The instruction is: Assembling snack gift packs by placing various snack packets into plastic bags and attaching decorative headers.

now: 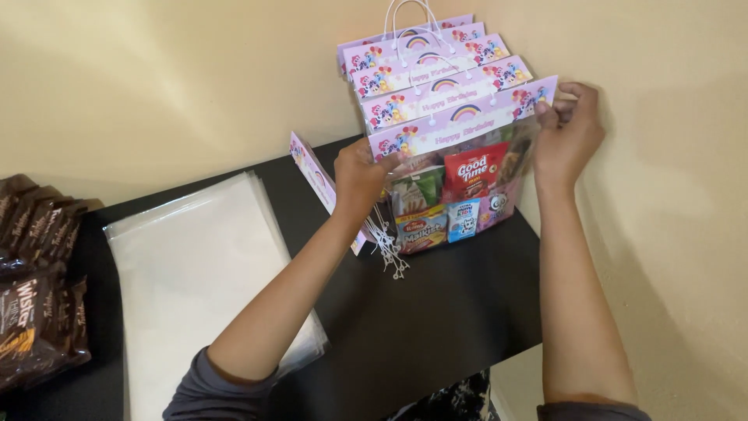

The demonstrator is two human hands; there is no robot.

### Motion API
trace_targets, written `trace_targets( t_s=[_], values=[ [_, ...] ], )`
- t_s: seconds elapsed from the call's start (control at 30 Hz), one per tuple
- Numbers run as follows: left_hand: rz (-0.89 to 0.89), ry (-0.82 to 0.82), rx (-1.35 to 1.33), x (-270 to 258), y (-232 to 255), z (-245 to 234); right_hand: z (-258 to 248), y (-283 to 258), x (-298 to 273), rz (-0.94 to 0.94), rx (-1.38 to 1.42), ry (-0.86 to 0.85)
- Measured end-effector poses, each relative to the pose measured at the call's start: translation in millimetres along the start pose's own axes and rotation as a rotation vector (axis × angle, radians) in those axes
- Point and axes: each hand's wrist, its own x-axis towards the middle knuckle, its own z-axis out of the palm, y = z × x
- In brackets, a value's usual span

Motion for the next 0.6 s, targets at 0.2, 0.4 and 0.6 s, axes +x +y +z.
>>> trace_targets(
  t_s=[0.2,0.4,0.6],
  values=[
    [0.008,0.059,-0.001,-1,18,14,-9,5,-40,0.028,0.025,0.003],
    [-0.009,0.019,0.071,7,17,8,-47,-54,-124,0.108,-0.053,-0.25],
    [-0.018,0.014,0.141,13,9,13,-36,-71,-168,0.294,-0.05,-0.542]
  ],
)
